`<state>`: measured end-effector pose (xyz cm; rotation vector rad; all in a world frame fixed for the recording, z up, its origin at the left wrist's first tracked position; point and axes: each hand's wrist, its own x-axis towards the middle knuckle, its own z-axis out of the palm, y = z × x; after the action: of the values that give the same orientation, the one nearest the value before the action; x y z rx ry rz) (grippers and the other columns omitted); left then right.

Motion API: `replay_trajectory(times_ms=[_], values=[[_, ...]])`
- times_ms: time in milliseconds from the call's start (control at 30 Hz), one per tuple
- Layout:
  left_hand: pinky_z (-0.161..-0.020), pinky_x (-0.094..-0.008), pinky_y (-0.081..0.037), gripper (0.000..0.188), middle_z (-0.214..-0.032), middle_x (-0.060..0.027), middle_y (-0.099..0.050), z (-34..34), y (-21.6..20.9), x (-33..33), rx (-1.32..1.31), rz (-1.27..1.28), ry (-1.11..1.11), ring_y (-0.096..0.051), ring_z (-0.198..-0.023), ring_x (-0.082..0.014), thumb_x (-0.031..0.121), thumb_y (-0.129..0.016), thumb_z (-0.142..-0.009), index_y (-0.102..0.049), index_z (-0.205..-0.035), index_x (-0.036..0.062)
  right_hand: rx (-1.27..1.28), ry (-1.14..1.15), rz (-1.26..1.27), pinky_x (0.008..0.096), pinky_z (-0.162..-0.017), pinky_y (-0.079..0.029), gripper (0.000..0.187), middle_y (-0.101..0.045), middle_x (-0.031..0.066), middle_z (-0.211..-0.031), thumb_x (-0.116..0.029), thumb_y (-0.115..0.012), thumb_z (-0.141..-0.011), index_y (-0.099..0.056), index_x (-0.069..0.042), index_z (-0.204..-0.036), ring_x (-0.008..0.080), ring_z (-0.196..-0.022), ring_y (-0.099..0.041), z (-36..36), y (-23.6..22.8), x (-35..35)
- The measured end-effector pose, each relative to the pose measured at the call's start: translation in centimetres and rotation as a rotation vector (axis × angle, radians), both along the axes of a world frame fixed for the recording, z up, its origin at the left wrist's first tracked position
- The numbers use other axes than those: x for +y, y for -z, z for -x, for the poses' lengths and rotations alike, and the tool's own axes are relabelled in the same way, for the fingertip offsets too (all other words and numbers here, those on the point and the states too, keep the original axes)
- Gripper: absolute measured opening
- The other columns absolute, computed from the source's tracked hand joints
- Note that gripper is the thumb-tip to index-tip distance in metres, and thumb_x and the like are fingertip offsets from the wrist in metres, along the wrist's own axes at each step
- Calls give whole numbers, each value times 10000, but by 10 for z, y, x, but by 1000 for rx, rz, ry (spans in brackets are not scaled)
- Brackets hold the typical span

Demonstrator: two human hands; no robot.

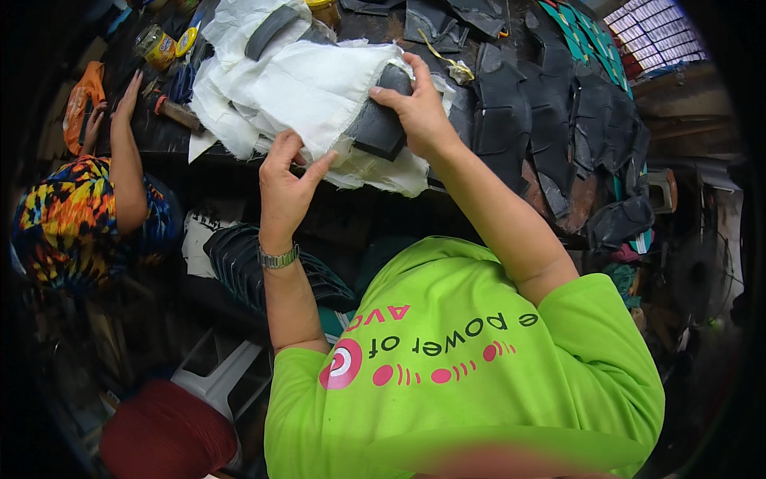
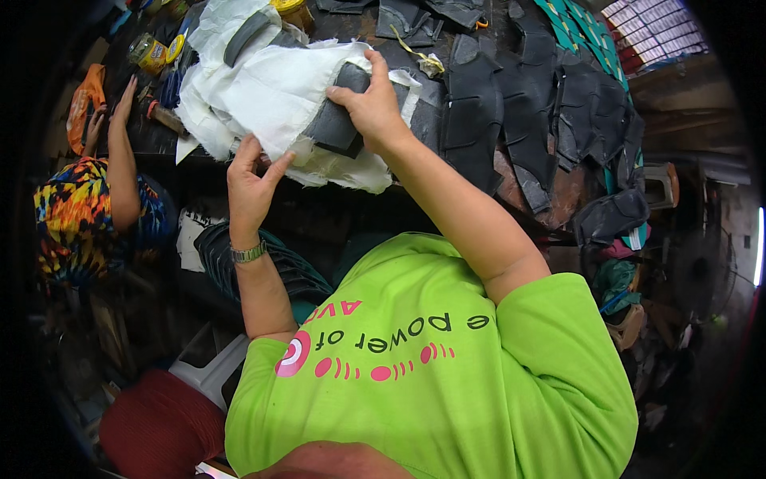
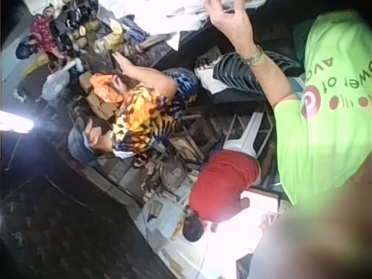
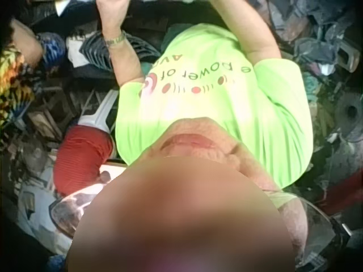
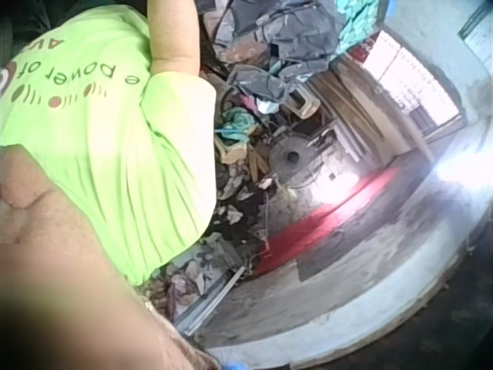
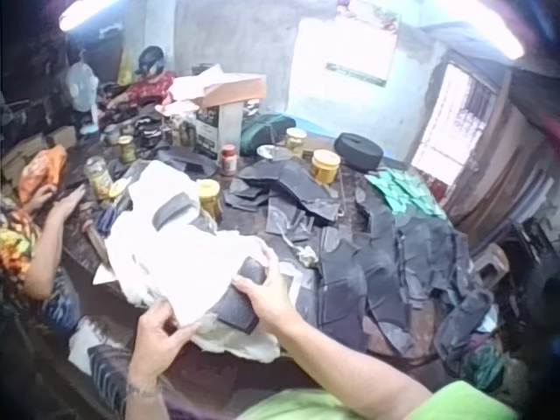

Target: The person sorts and stacks black and green leaf-shaped rubber pieces on a workbench. They pick up pieces, wipe them with a white cloth, and arrange them into neat piles. A second person is visible at the same table working on similar materials.

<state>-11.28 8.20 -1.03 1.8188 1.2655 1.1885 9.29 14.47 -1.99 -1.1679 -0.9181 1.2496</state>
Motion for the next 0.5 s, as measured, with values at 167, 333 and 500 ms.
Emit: replay_trajectory(times_ms=[167, 333, 500], values=[[-656, -289, -456, 365, -1000, -101, -662, -5, 7, 2, 54, -64, 3, -595, -776, -183, 89, -774, -796, -653, -1126, -7, 181, -15, 121, 404, -816, -566, 848, -564, 209, -1240, -37, -756, -808, -256, -69, -1493, 271, -1004, -644, -10, -14, 1], [-667, -230, -467, 253, -1005, -39, -691, -15, 11, 2, -436, 218, 51, -606, -818, -83, 87, -725, -886, -668, -1108, -20, 166, 19, 167, 423, -770, -574, 845, -577, 196, -1215, -51, -759, -816, -250, -80, -1490, 260, -988, -651, -10, -24, 0], [-659, -197, -467, 201, -909, -34, -675, 16, 4, -8, -542, 355, -59, -609, -797, -71, 108, -686, -947, -651, -1106, -10, 75, -11, 42, 392, -817, -565, 842, -582, 190, -1210, -36, -753, -806, -257, -72, -1485, 259, -1011, -637, -7, -8, 0]])
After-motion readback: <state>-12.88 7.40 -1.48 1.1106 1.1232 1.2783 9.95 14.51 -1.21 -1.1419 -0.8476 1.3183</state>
